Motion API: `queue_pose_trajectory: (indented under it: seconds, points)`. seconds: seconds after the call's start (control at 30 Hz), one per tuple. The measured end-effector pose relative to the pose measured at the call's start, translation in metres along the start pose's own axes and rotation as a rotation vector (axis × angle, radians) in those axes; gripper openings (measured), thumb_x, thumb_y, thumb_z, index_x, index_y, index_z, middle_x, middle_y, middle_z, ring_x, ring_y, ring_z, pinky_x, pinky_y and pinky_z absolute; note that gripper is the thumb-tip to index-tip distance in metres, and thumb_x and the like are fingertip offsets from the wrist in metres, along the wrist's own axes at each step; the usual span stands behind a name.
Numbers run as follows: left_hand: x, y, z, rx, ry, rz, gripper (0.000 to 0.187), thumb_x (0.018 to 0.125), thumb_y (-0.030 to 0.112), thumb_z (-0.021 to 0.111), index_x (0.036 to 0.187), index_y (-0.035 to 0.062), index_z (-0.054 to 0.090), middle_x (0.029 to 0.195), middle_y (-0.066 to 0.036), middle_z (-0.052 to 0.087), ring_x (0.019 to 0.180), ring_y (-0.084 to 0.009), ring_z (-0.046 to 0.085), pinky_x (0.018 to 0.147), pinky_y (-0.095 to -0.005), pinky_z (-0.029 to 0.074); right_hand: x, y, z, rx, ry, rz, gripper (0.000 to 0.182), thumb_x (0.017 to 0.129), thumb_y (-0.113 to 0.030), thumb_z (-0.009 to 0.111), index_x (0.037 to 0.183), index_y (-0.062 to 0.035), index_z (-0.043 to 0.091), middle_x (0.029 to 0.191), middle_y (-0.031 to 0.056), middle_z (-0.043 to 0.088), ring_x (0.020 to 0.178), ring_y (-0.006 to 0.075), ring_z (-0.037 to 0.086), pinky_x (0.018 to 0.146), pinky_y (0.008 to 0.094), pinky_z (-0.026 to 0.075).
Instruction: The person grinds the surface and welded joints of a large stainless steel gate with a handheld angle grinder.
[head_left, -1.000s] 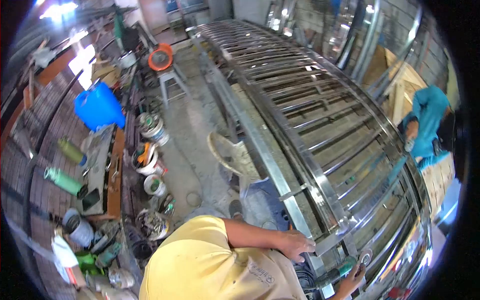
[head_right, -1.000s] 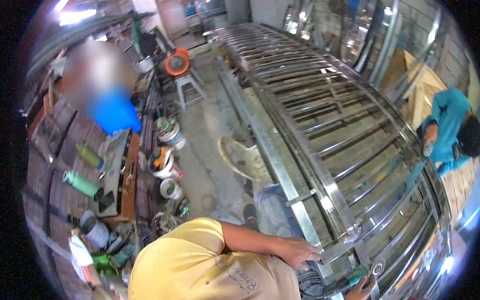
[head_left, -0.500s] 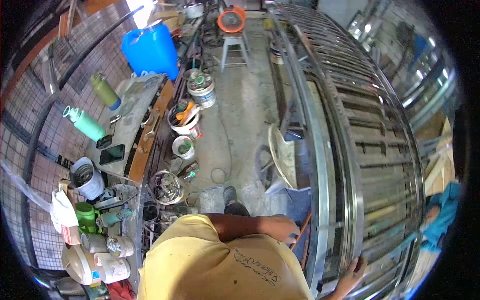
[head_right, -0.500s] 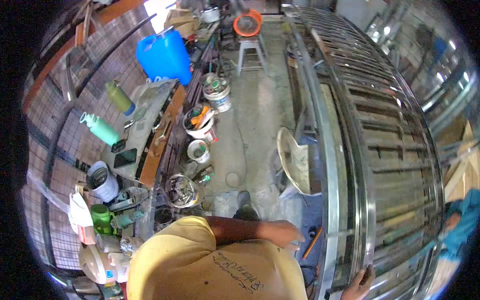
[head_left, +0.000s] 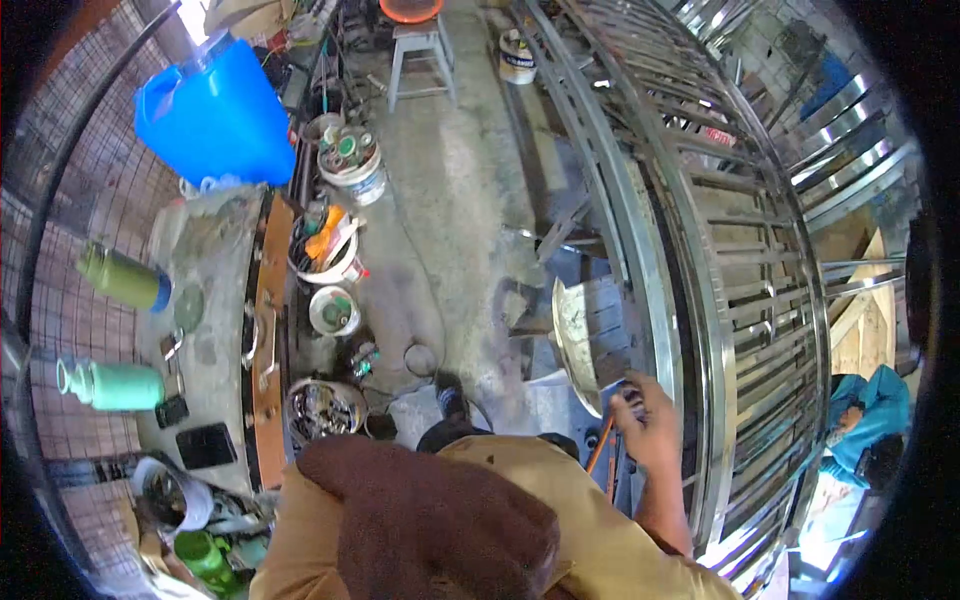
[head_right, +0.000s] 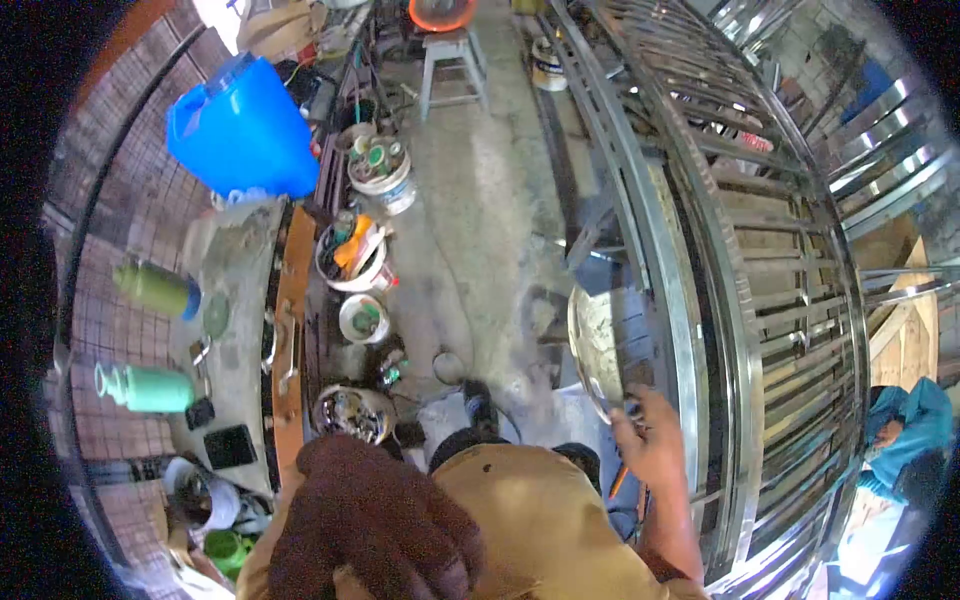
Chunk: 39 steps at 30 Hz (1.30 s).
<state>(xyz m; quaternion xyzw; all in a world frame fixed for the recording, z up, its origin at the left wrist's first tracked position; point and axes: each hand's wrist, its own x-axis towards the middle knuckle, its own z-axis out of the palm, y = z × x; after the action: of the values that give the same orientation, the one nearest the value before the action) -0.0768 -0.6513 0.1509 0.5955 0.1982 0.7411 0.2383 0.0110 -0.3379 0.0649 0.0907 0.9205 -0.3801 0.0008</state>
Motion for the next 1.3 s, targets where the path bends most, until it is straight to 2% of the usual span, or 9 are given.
queue_pose_trajectory:
  seconds: [0.43, 0.63, 0.7, 0.73, 0.83, 0.87, 0.93, 1.07, 1.3]
  points:
    - [0.015, 0.051, -0.167, 0.261, 0.063, -0.251, 0.034, 0.092, 0.03, 0.068, 0.117, 0.0064, 0.068, 0.114, -0.017, 0.068, 0.105, -0.0339, 0.066, 0.091, -0.045, 0.052, 0.237, -0.025, 0.075, -0.081, -0.271, -0.267, 0.048, 0.088, -0.033, 0.073, 0.119, 0.0031, 0.065, 0.116, 0.0249, 0.067, 0.11, 0.0414, 0.064, 0.095, 0.0447, 0.051]
    - [0.001, -0.017, -0.387, 1.133, 0.166, -0.969, 0.035, 0.092, 0.027, 0.068, 0.12, 0.0058, 0.066, 0.118, -0.017, 0.068, 0.109, -0.0323, 0.066, 0.092, -0.0436, 0.053, 0.396, -0.004, 0.089, 0.047, -0.156, -0.131, 0.045, 0.086, -0.029, 0.073, 0.12, 0.0005, 0.065, 0.113, 0.0227, 0.069, 0.105, 0.0394, 0.066, 0.093, 0.0426, 0.053]
    - [-0.077, -0.048, -0.458, 1.204, 0.469, -1.339, 0.044, 0.095, 0.033, 0.064, 0.13, 0.0079, 0.062, 0.122, -0.019, 0.067, 0.114, -0.0352, 0.065, 0.096, -0.0439, 0.052, 0.443, 0.01, 0.103, 0.055, -0.043, -0.155, 0.045, 0.085, -0.027, 0.073, 0.121, -0.0004, 0.064, 0.111, 0.0218, 0.069, 0.102, 0.0386, 0.067, 0.091, 0.042, 0.053]
    - [-0.144, -0.053, -0.496, 1.422, 0.213, -1.445, 0.047, 0.096, 0.041, 0.06, 0.13, 0.0083, 0.062, 0.119, -0.021, 0.067, 0.108, -0.0385, 0.066, 0.094, -0.0454, 0.052, 0.461, 0.01, 0.102, 0.105, -0.022, -0.141, 0.045, 0.085, -0.026, 0.074, 0.12, 0.0004, 0.065, 0.109, 0.022, 0.069, 0.099, 0.0378, 0.068, 0.088, 0.0426, 0.054]
    - [-0.402, -0.032, -0.552, 1.276, 0.324, -1.731, 0.065, 0.089, 0.054, 0.065, 0.136, 0.0098, 0.057, 0.124, -0.022, 0.065, 0.113, -0.0372, 0.064, 0.096, -0.0448, 0.051, 0.521, 0.015, 0.088, 0.04, 0.048, -0.15, 0.044, 0.084, -0.025, 0.076, 0.117, 0.002, 0.066, 0.107, 0.0215, 0.07, 0.095, 0.0344, 0.07, 0.081, 0.0424, 0.056]
    - [-0.406, -0.023, -0.54, 1.286, 0.591, -1.62, 0.064, 0.087, 0.053, 0.069, 0.132, 0.008, 0.06, 0.118, -0.021, 0.068, 0.104, -0.038, 0.067, 0.087, -0.0457, 0.054, 0.535, 0.016, 0.081, 0.038, 0.05, -0.126, 0.044, 0.085, -0.025, 0.076, 0.118, 0.0014, 0.066, 0.108, 0.0213, 0.07, 0.096, 0.0342, 0.07, 0.082, 0.0419, 0.056]
    - [-0.425, 0.006, -0.528, 1.043, 0.694, -2.016, 0.058, 0.089, 0.05, 0.067, 0.128, 0.0082, 0.061, 0.115, -0.02, 0.067, 0.101, -0.0364, 0.067, 0.085, -0.0452, 0.054, 0.562, 0.016, 0.067, 0.037, 0.046, -0.077, 0.044, 0.085, -0.026, 0.076, 0.118, 0.0003, 0.067, 0.109, 0.0208, 0.07, 0.097, 0.034, 0.07, 0.083, 0.041, 0.056]
    - [-0.409, -0.008, -0.548, 0.78, 0.947, -2.15, 0.047, 0.092, 0.045, 0.063, 0.122, 0.0086, 0.062, 0.108, -0.017, 0.067, 0.094, -0.0334, 0.066, 0.08, -0.0441, 0.053, 0.618, 0.015, 0.046, 0.034, -0.059, 0.199, 0.047, 0.085, -0.029, 0.076, 0.124, -0.0043, 0.065, 0.11, 0.0195, 0.07, 0.095, 0.032, 0.07, 0.084, 0.041, 0.055]
    - [-0.381, -0.082, -0.748, 0.712, 0.873, -2.002, 0.032, 0.097, 0.037, 0.057, 0.11, 0.0093, 0.065, 0.095, -0.012, 0.065, 0.082, -0.0281, 0.064, 0.072, -0.0422, 0.051, 0.798, -0.035, 0.093, -0.031, -0.203, 0.332, 0.054, 0.089, -0.041, 0.072, 0.13, -0.0061, 0.062, 0.117, 0.0187, 0.069, 0.104, 0.0326, 0.069, 0.092, 0.0398, 0.054]
